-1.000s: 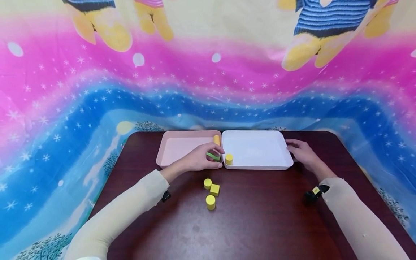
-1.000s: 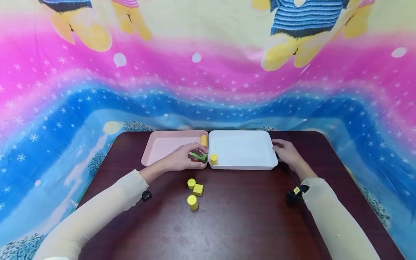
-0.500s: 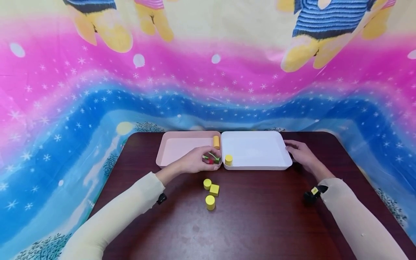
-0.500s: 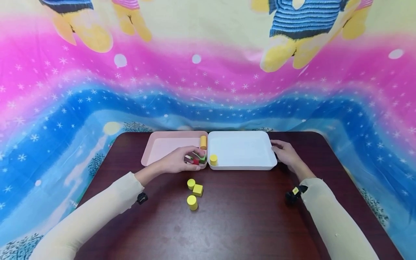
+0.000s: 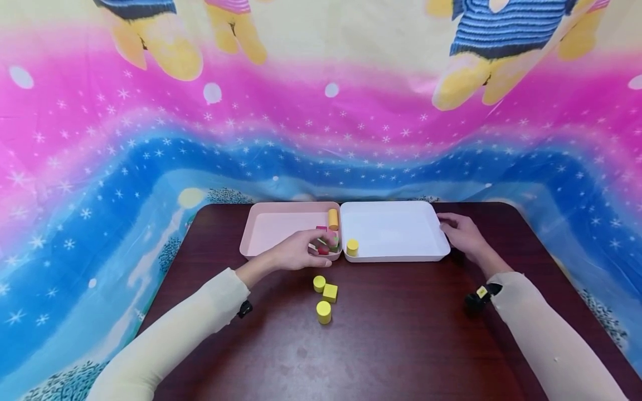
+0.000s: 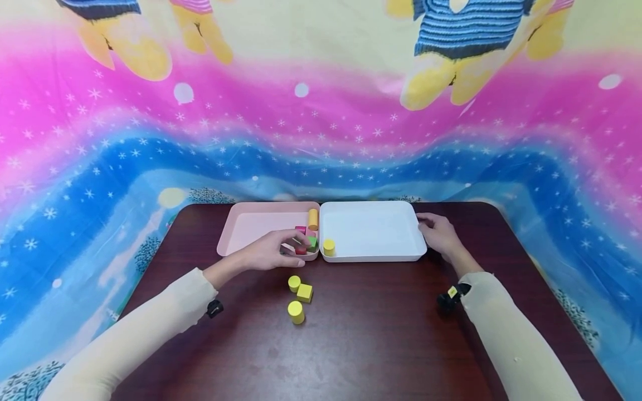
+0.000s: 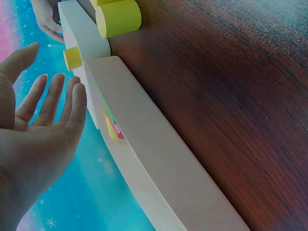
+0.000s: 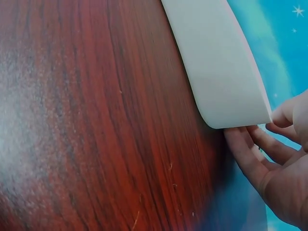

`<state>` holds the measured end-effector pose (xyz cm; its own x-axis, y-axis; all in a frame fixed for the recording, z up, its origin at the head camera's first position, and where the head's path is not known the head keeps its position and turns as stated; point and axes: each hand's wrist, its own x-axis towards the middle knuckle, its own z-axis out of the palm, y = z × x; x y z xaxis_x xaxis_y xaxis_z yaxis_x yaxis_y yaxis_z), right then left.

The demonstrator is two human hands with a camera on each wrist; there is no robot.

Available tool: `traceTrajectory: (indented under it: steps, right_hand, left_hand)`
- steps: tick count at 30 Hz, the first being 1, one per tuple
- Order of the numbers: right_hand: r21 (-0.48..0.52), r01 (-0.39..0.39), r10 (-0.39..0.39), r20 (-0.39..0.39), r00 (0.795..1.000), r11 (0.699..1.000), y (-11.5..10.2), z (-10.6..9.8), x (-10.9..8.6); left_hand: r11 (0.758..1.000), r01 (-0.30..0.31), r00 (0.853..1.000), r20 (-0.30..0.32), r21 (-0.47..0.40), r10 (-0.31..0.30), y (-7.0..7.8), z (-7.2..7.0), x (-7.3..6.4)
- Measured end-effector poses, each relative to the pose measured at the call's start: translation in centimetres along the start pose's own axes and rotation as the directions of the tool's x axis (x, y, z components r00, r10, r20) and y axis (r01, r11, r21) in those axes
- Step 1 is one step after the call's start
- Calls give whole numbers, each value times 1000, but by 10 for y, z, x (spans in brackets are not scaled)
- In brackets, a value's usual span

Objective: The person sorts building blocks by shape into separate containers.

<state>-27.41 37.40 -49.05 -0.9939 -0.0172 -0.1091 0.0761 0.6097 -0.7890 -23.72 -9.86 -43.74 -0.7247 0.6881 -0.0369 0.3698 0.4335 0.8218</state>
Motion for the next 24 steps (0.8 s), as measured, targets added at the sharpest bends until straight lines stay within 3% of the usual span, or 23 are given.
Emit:
traceTrajectory:
  steps: [17,24]
  right_hand:
    - [-84,-41,34,-85,996,996,-8,3,-2]
    - [-81,-47,40,-77,996,996,-8,2,0]
  left_hand:
    - [999,23,1000,14,-25,-23,-1,-1,-2]
    - [999,31,999,22,-24,-30,0,-1,-2]
